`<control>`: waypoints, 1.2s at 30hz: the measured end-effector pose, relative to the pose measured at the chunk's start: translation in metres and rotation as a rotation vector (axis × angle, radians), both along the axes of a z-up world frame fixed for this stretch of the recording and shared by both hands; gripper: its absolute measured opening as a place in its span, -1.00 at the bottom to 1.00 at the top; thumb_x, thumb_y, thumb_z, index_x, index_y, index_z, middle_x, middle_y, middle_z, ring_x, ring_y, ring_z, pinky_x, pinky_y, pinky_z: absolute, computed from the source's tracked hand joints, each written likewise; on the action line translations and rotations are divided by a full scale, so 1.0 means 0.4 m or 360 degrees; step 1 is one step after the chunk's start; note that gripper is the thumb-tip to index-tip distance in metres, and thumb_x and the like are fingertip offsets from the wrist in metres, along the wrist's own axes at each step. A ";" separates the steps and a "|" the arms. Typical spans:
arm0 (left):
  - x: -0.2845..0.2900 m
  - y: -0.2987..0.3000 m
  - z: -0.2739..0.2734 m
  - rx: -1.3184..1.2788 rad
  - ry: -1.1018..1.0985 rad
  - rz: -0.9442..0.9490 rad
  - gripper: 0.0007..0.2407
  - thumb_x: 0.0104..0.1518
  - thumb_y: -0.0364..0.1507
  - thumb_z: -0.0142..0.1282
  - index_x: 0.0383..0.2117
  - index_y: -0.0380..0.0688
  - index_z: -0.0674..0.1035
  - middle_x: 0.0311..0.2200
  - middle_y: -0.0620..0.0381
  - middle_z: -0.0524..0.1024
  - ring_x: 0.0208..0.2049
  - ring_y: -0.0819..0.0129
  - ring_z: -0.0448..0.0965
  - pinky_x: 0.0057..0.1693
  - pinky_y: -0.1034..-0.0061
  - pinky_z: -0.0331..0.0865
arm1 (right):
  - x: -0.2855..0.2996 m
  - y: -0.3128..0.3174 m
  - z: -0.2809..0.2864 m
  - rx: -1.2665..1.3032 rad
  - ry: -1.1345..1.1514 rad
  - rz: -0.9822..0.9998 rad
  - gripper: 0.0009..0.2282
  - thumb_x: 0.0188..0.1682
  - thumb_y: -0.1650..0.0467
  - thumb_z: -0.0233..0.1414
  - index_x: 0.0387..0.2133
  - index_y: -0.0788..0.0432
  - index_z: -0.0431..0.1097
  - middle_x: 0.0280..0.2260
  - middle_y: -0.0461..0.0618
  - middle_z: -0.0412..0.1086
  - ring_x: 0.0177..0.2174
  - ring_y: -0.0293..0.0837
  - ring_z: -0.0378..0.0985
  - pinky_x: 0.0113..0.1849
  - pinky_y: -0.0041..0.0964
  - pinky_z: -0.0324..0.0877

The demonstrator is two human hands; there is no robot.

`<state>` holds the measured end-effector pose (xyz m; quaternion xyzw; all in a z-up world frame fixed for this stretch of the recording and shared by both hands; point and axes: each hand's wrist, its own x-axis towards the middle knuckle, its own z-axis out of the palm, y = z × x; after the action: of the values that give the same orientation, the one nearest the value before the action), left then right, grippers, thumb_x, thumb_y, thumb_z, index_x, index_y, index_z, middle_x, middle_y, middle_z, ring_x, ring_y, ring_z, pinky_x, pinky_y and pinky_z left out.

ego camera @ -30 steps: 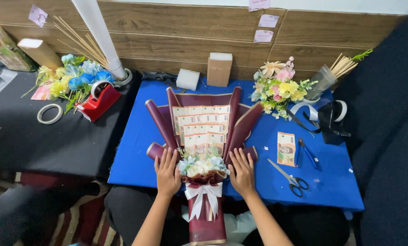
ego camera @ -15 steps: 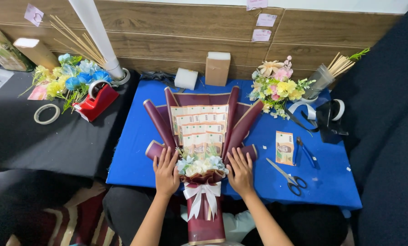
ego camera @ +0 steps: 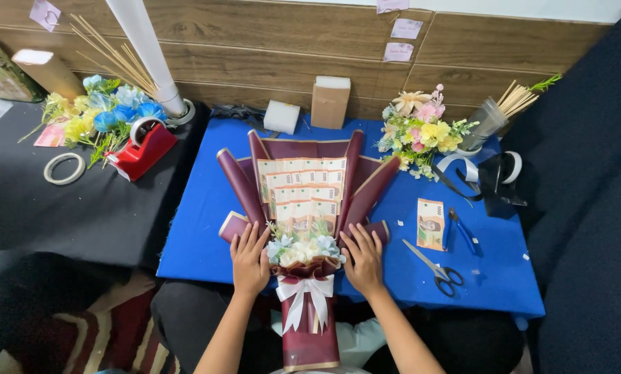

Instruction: The person creates a decorative white ribbon bow and attaches it to the base of a bouquet made of banknotes and flowers.

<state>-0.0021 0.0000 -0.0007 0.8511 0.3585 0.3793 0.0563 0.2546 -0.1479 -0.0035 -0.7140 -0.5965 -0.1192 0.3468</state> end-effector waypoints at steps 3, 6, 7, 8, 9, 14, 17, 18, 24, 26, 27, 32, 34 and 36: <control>0.001 0.000 -0.006 0.0016 -0.0020 0.0025 -0.59 0.35 -0.26 -0.33 0.25 0.15 0.49 0.33 0.12 0.36 0.38 0.17 0.25 0.43 0.13 -0.07 | 0.003 0.001 0.013 -0.0017 0.0179 0.0008 -0.69 0.21 0.25 -0.18 0.06 -0.04 0.48 0.08 -0.05 0.42 0.17 -0.02 0.35 0.24 0.14 -0.02; 0.000 -0.001 -0.007 0.0003 -0.0001 0.0047 -0.58 0.34 -0.25 -0.34 0.27 0.14 0.47 0.33 0.13 0.36 0.38 0.19 0.26 0.43 0.14 -0.06 | 0.019 0.016 0.007 -0.0037 0.0215 -0.0069 -0.73 0.17 0.23 -0.10 0.00 -0.08 0.50 -0.02 -0.18 0.47 0.06 -0.14 0.46 0.18 0.02 0.07; 0.000 0.002 -0.007 0.0004 0.0001 0.0044 -0.58 0.34 -0.25 -0.34 0.27 0.14 0.47 0.33 0.13 0.36 0.38 0.19 0.26 0.43 0.14 -0.06 | 0.032 0.034 0.007 -0.0036 0.0217 -0.0071 -0.73 0.17 0.23 -0.10 0.00 -0.08 0.50 -0.02 -0.18 0.47 0.06 -0.14 0.46 0.18 0.02 0.07; 0.000 0.002 -0.009 -0.0003 0.0009 0.0047 -0.58 0.34 -0.25 -0.35 0.27 0.14 0.47 0.33 0.14 0.36 0.38 0.20 0.26 0.43 0.14 -0.06 | 0.046 0.048 0.006 -0.0054 0.0152 -0.0104 -0.75 0.11 0.23 -0.03 0.00 -0.10 0.50 -0.07 -0.21 0.48 -0.01 -0.17 0.49 0.11 -0.05 0.15; 0.000 0.002 -0.011 -0.0011 0.0016 0.0050 -0.57 0.34 -0.25 -0.35 0.27 0.14 0.46 0.33 0.14 0.35 0.38 0.20 0.26 0.43 0.14 -0.06 | 0.059 0.063 0.005 -0.0072 0.0087 -0.0138 -0.74 0.06 0.24 0.04 -0.01 -0.12 0.50 -0.12 -0.25 0.49 -0.09 -0.20 0.53 0.04 -0.11 0.22; 0.001 -0.002 -0.003 -0.0008 0.0007 0.0062 -0.58 0.34 -0.27 -0.34 0.27 0.14 0.47 0.31 0.14 0.37 0.36 0.21 0.29 0.42 0.16 -0.03 | 0.113 0.157 0.060 -0.0347 -0.0024 -0.0140 -0.62 0.02 0.21 0.04 0.11 -0.03 0.39 0.04 -0.11 0.41 0.03 -0.11 0.43 0.06 -0.03 0.18; 0.003 -0.002 -0.004 0.0003 -0.0006 0.0072 -0.59 0.33 -0.28 -0.33 0.25 0.14 0.48 0.30 0.15 0.38 0.35 0.21 0.30 0.41 0.17 -0.01 | 0.131 0.198 0.075 -0.0678 0.0048 -0.0117 -0.45 0.03 0.23 -0.02 0.31 0.13 0.17 0.27 0.08 0.22 0.24 0.02 0.24 0.21 0.15 -0.01; 0.002 0.000 -0.006 0.0013 -0.0009 0.0076 -0.59 0.33 -0.28 -0.33 0.25 0.14 0.49 0.30 0.16 0.39 0.35 0.22 0.30 0.41 0.17 -0.01 | 0.134 0.211 0.075 -0.0812 0.0115 -0.0125 -0.39 0.03 0.25 -0.04 0.37 0.20 0.05 0.34 0.16 0.11 0.30 0.08 0.15 0.25 0.25 -0.11; 0.004 -0.001 -0.012 0.0024 -0.0035 0.0099 -0.59 0.34 -0.26 -0.34 0.23 0.14 0.50 0.28 0.16 0.41 0.33 0.21 0.32 0.40 0.18 0.03 | 0.139 0.230 0.045 -0.0914 0.0163 -0.0170 -0.46 0.11 0.20 -0.14 0.35 0.13 0.11 0.38 0.12 0.06 0.32 0.08 0.12 0.27 0.29 -0.22; 0.004 -0.001 -0.007 0.0022 -0.0042 0.0100 -0.59 0.34 -0.26 -0.34 0.22 0.14 0.51 0.27 0.17 0.42 0.33 0.22 0.33 0.40 0.19 0.03 | 0.139 0.230 0.043 -0.0862 0.0165 -0.0173 -0.44 0.10 0.19 -0.13 0.36 0.13 0.08 0.39 0.12 0.01 0.33 0.07 0.08 0.27 0.30 -0.22; 0.005 -0.002 -0.005 0.0019 -0.0050 0.0104 -0.59 0.33 -0.26 -0.33 0.22 0.15 0.52 0.27 0.18 0.42 0.33 0.22 0.33 0.40 0.20 0.03 | 0.139 0.229 0.042 -0.0811 0.0165 -0.0174 -0.42 0.09 0.18 -0.11 0.38 0.13 0.05 0.41 0.12 -0.03 0.35 0.06 0.03 0.27 0.31 -0.23; 0.004 0.000 -0.002 0.0048 -0.0047 0.0102 -0.60 0.33 -0.28 -0.31 0.21 0.13 0.52 0.26 0.15 0.44 0.31 0.20 0.35 0.39 0.18 0.05 | 0.141 0.219 0.021 -0.0683 0.0195 -0.0135 -0.48 0.13 0.23 -0.15 0.36 0.10 0.09 0.40 0.08 0.01 0.35 0.05 0.02 0.27 0.32 -0.28; 0.005 0.001 -0.004 0.0053 -0.0050 0.0107 -0.60 0.33 -0.28 -0.31 0.21 0.13 0.52 0.25 0.15 0.44 0.31 0.20 0.36 0.39 0.18 0.05 | 0.132 0.204 0.031 -0.0604 0.0178 -0.0113 -0.51 0.13 0.28 -0.14 0.36 0.07 0.10 0.40 0.06 0.01 0.36 0.04 0.01 0.27 0.32 -0.28; 0.006 0.001 -0.007 0.0068 -0.0048 0.0109 -0.60 0.33 -0.28 -0.30 0.21 0.13 0.52 0.25 0.15 0.44 0.31 0.20 0.36 0.39 0.18 0.05 | 0.116 0.182 0.039 -0.0597 0.0147 0.0028 -0.63 0.12 0.28 -0.12 0.20 -0.05 0.35 0.37 -0.08 0.10 0.36 -0.01 0.03 0.27 0.29 -0.22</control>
<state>0.0002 0.0005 -0.0035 0.8335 0.3784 0.4014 0.0305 0.3008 -0.0752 0.0121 -0.7655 -0.5980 0.0300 0.2356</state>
